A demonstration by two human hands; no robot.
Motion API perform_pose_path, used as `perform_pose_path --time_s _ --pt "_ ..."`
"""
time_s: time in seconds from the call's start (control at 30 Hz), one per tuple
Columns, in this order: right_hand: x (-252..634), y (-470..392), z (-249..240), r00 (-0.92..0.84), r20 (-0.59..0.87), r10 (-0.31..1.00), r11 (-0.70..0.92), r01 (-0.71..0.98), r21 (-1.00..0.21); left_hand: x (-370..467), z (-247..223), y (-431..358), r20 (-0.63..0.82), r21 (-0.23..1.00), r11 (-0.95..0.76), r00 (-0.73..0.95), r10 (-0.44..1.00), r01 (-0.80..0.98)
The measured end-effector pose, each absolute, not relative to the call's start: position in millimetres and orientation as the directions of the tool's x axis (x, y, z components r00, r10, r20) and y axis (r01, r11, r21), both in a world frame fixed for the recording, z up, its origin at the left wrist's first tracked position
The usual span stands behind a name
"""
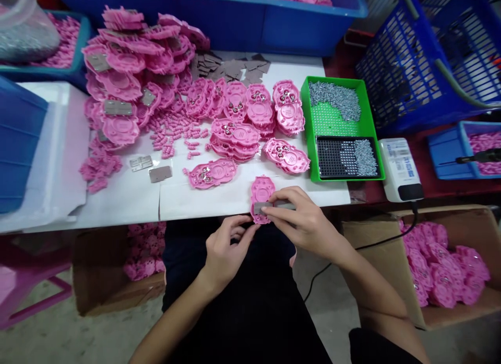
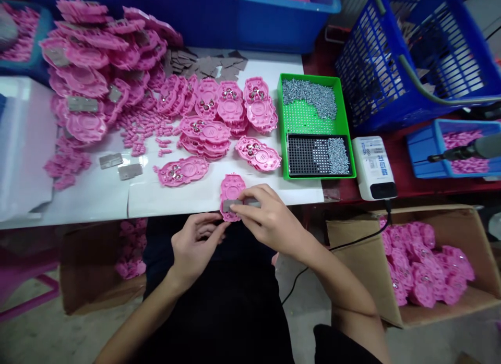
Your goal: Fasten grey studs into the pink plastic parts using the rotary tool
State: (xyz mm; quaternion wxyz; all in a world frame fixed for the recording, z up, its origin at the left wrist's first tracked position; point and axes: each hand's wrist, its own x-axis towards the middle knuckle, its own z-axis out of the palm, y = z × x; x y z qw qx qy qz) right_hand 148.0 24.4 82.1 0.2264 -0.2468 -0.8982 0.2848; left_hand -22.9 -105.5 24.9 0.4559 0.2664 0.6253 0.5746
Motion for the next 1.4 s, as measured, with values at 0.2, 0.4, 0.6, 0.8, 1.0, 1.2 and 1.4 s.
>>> perform_pose_path --time_s 0.2,0.4,0.6,0.8,1.0,1.2,1.4 --pt "143.6 38.1 83.9 -0.764 0.253 0.594 0.674 0.301 -0.675 -61.7 31.2 -84.5 0.237 0.91 -0.139 -0.216 0.947 0.39" --pt "141.1 40.0 89.3 -0.755 0.21 0.621 0.614 0.302 -0.729 -74.6 47.0 -54.9 0.264 0.895 -0.264 0.052 0.963 0.359" --pt "145.9 34.1 88.2 -0.744 0.196 0.639 0.573 0.291 -0.766 -75.0 46.5 -53.1 0.287 0.877 -0.296 0.081 0.955 0.379" --pt "148.1 32.6 87.0 -0.735 0.2 0.648 0.566 0.289 -0.772 -73.7 59.6 -51.5 0.408 0.665 -0.448 0.211 0.888 0.598" --pt "149.1 32.8 85.4 -0.742 0.184 0.645 0.556 0.291 -0.779 -68.9 69.1 -52.0 0.418 0.533 -0.476 0.271 0.867 0.7" --pt "150.1 34.4 84.6 -0.746 0.183 0.641 0.546 0.275 -0.791 -66.4 72.6 -52.0 0.407 0.514 -0.485 0.297 0.864 0.707" --pt "151.6 36.0 83.7 -0.755 0.195 0.626 0.559 0.259 -0.788 -63.6 72.4 -55.0 0.402 0.518 -0.474 0.286 0.87 0.712"
